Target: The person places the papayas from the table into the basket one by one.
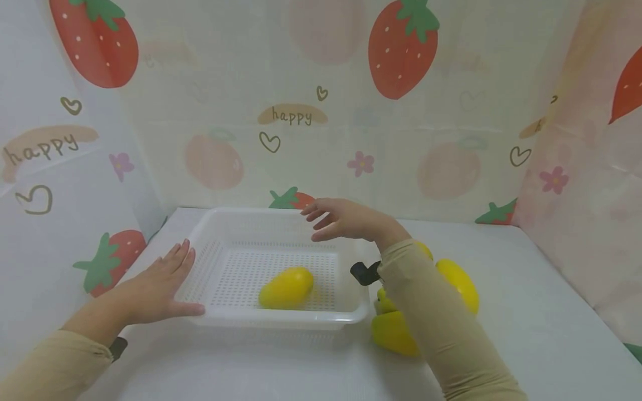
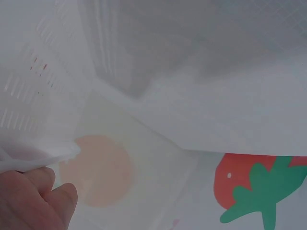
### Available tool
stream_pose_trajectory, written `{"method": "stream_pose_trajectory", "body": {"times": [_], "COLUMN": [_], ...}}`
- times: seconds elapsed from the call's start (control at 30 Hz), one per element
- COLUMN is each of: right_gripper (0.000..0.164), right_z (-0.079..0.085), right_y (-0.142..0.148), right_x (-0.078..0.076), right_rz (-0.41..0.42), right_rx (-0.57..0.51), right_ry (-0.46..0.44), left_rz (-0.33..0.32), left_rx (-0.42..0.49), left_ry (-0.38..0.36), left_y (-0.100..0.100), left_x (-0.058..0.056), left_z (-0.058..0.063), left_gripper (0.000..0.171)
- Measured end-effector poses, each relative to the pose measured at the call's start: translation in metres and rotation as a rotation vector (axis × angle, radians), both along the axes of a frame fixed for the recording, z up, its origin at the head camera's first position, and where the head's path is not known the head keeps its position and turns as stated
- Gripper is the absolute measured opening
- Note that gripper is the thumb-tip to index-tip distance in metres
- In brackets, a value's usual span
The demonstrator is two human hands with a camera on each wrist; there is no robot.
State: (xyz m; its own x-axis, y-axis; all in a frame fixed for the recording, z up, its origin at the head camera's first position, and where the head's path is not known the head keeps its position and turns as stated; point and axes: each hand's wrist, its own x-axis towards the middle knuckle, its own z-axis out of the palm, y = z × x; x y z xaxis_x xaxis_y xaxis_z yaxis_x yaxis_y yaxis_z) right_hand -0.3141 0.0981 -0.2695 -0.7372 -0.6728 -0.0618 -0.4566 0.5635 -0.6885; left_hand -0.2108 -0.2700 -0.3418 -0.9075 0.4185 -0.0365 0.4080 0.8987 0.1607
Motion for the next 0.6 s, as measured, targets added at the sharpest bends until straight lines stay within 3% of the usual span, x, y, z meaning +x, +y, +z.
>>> {"method": "stream_pose_trajectory", "body": {"times": [0.27, 0.6], "right_gripper": [0.048, 0.050], "right_z": [0.009, 0.017], "right_y": [0.017, 0.051], "right_x": [0.003, 0.008], "right_rz": [0.017, -0.053], "right_rx": [-0.011, -0.033], "right_ry": [0.008, 0.009], "left_rz": [0.009, 0.011], "left_rx": [-0.004, -0.004], "left_ry": [-0.004, -0.010], "left_y": [0.002, 0.001], "left_x": [0.000, -0.001], "left_z": [0.002, 0.001], "left_gripper": [0.118, 0.118]}}
